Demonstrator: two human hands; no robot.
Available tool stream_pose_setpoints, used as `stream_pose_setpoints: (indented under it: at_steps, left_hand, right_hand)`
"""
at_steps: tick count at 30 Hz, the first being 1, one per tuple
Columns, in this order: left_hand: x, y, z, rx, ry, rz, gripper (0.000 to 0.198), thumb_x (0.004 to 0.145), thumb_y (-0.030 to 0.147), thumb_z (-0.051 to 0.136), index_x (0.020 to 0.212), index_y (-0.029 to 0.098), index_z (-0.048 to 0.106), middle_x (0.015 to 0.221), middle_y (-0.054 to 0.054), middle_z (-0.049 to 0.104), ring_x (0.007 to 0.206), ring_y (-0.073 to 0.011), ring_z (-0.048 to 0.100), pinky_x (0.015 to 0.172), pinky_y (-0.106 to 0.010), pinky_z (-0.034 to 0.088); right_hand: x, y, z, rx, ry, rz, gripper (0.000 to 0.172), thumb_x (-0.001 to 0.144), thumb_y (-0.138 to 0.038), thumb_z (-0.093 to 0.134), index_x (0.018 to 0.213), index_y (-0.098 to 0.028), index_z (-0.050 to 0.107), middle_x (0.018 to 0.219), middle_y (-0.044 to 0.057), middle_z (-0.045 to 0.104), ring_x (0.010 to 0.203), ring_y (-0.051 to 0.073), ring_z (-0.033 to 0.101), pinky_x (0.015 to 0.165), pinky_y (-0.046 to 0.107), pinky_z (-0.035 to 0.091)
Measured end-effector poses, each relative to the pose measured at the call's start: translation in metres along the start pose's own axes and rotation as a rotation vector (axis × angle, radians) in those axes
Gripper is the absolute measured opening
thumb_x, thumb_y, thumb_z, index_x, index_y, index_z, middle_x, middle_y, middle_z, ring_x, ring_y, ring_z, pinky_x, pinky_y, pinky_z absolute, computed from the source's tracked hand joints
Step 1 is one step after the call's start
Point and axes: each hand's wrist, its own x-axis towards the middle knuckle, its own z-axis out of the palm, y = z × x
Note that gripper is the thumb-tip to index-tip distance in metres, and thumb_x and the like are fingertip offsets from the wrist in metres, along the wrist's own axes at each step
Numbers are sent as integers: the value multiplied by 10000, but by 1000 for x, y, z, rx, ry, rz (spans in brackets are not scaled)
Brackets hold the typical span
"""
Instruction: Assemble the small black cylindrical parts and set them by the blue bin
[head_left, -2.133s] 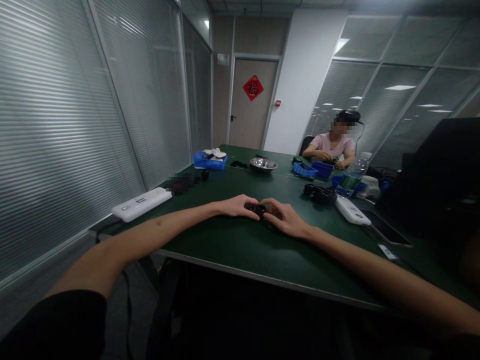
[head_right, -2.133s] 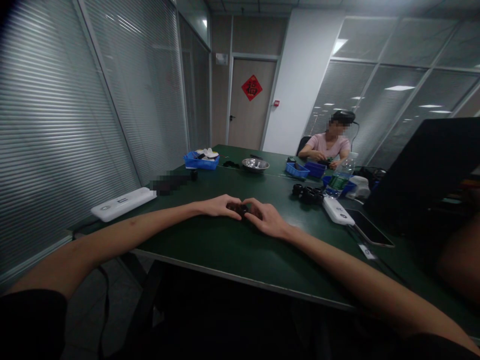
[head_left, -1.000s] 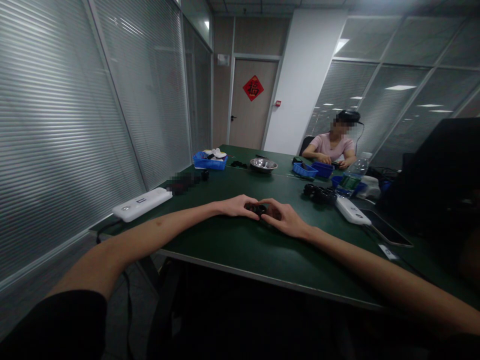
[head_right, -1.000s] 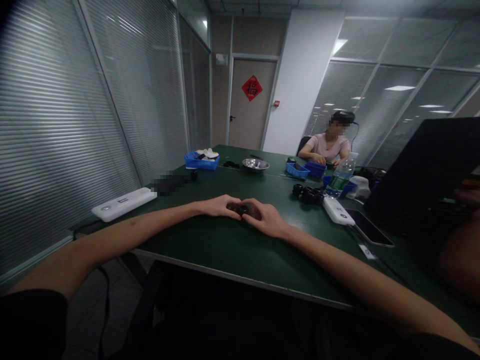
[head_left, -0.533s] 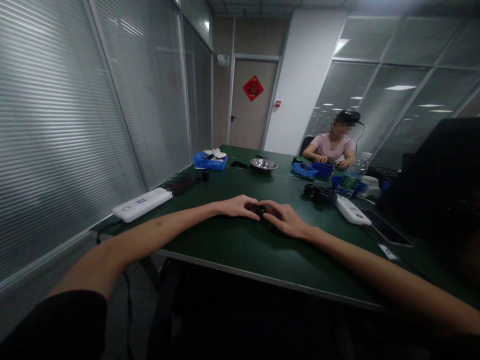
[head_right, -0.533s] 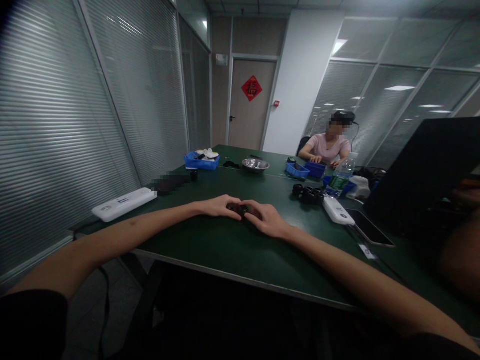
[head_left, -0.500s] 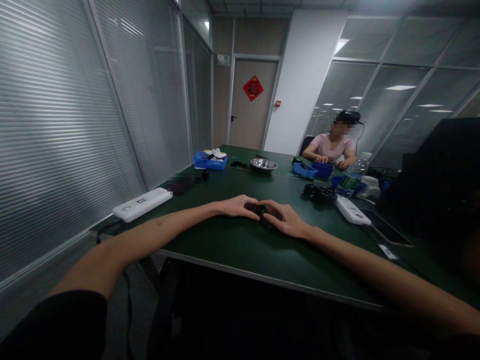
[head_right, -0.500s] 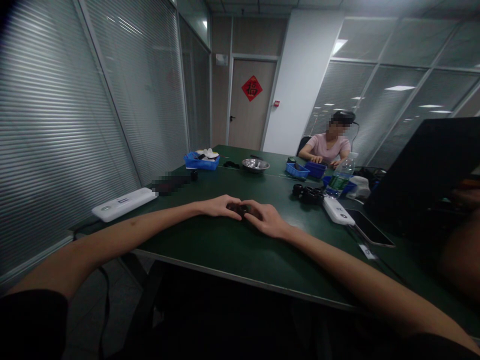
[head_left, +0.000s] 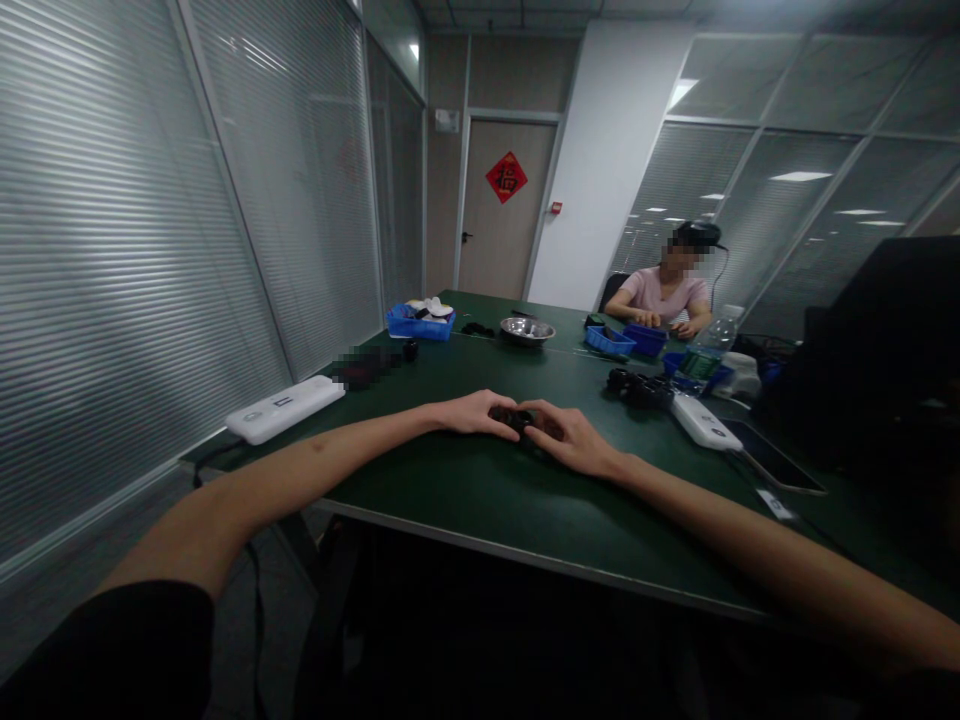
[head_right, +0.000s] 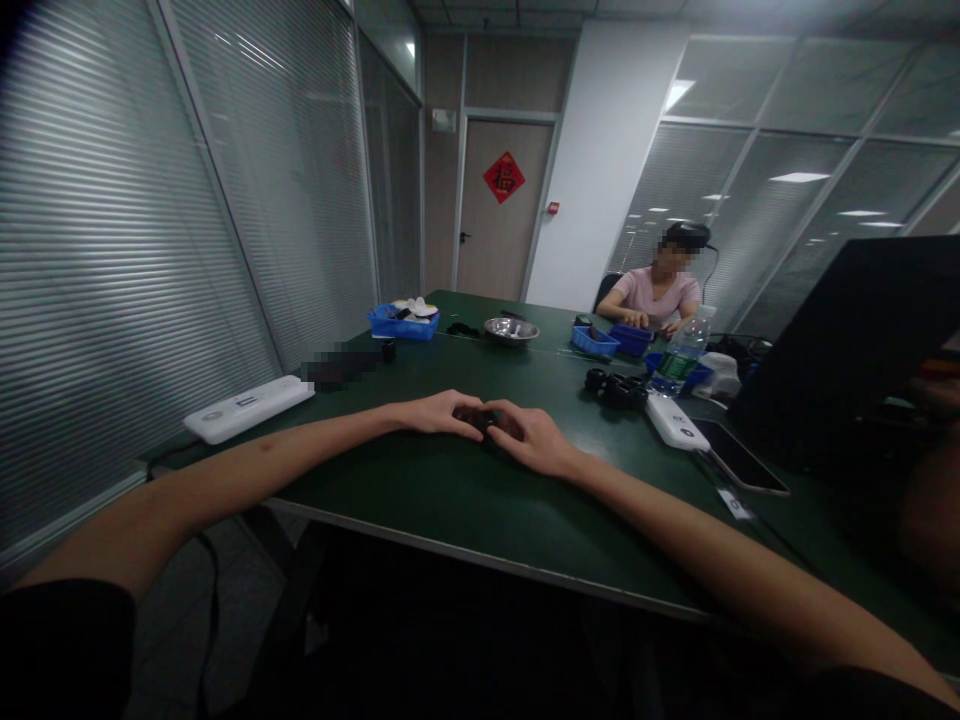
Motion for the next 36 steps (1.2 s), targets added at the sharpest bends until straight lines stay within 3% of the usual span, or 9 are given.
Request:
stream_pose_setpoints:
  at_steps: [19,27,36]
  left_hand:
    - [0,0,-1,27,4,-5,518,834,572,757,1111,142,676,933,-18,615,861,-172,571,760,-285,415]
    - [-1,3,-1,5,-1,-5,477,858,505,756,1158,143,679,971,-31,633,885,-176,576,780,-287,419]
    - [0,1,-1,43,-3,-6,448,856,513,754,1094,142,676,958,-29,620,879,-176,565,776,-290,415]
  right_hand:
    - [-1,-3,-1,23,8,5,406,1031,-466,549,1354,-219,560,754,-23,605,633,146,556,614,268,414]
    - [0,-3,-1,34,3,19,437,1020,-472,569,1376,-221,542,782,-17,626,638,148,565,615,271,424]
    - [1,-3,1,34,29,44,409,999,-513,599,1277,-216,554,757,-27,604,636,149,568,602,269,430]
